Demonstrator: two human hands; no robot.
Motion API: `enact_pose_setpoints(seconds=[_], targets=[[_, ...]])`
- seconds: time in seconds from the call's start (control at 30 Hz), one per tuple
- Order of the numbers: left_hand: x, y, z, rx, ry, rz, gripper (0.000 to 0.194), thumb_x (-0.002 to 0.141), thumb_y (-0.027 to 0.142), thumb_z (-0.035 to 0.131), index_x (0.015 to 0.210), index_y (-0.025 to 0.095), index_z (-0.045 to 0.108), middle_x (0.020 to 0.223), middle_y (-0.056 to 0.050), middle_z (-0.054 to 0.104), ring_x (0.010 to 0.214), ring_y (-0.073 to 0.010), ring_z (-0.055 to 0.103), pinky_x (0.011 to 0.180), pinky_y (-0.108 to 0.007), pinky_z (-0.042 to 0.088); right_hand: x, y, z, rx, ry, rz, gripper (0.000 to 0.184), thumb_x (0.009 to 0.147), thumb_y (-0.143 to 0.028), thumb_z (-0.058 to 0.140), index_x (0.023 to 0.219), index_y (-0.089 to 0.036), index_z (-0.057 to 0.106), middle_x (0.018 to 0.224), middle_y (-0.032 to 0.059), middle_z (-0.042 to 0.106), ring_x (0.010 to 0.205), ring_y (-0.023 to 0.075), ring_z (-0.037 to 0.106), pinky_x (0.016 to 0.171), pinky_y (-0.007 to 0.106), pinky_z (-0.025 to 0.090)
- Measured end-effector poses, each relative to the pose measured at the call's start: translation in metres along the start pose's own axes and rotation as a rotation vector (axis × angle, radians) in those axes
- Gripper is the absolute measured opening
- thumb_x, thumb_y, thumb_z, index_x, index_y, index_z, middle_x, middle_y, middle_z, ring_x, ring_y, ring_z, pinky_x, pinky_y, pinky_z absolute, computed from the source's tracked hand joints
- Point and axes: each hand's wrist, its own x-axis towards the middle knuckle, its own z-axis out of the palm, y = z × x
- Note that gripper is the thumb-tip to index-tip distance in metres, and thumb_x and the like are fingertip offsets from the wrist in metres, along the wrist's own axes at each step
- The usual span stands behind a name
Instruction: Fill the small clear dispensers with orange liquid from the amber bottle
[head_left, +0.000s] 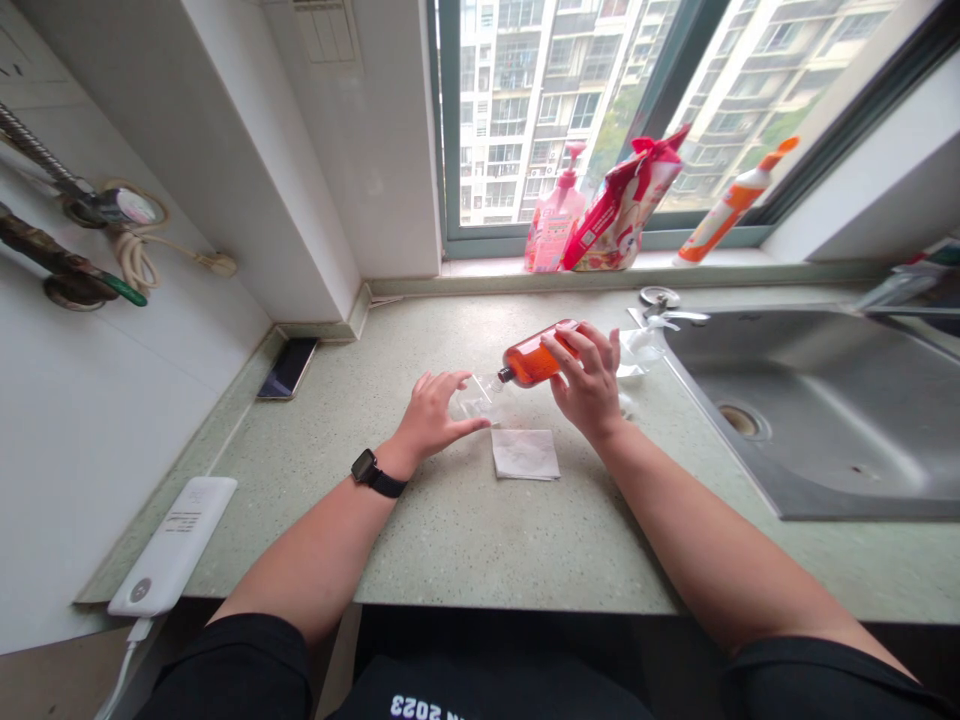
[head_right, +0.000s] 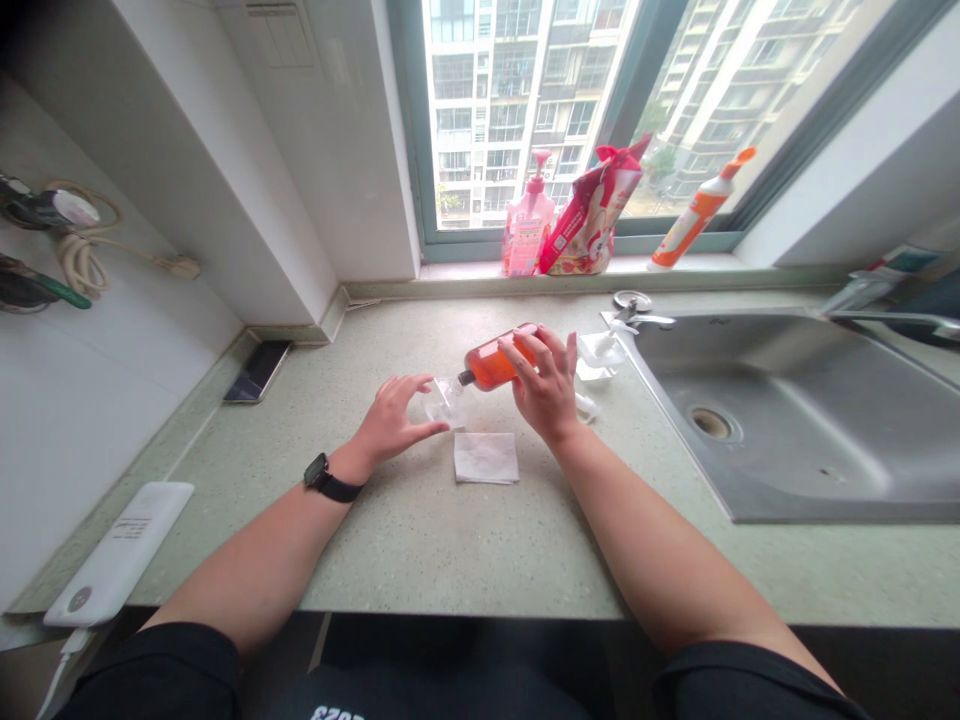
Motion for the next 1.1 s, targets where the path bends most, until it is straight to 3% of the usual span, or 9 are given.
enact_pose_setpoints(seconds=[1.1], targets=[[0.0004, 0.0006, 0.0002, 0.0, -0.003, 0.001, 0.077, 0.082, 0.063, 0.089, 0.145, 0.029, 0.059, 0.127, -0.007, 0.075, 0.127, -0.0322, 0.07, 0.132, -0.066, 0.029, 0.0011, 0.0004, -0.0012, 0.024, 0.025, -0.024, 0.095, 0.091, -0.006, 0.063, 0.169, -0.05, 0.031, 0.154, 0.0036, 0.06, 0.152, 0.0355, 0.047, 0.134, 0.071, 0.021]])
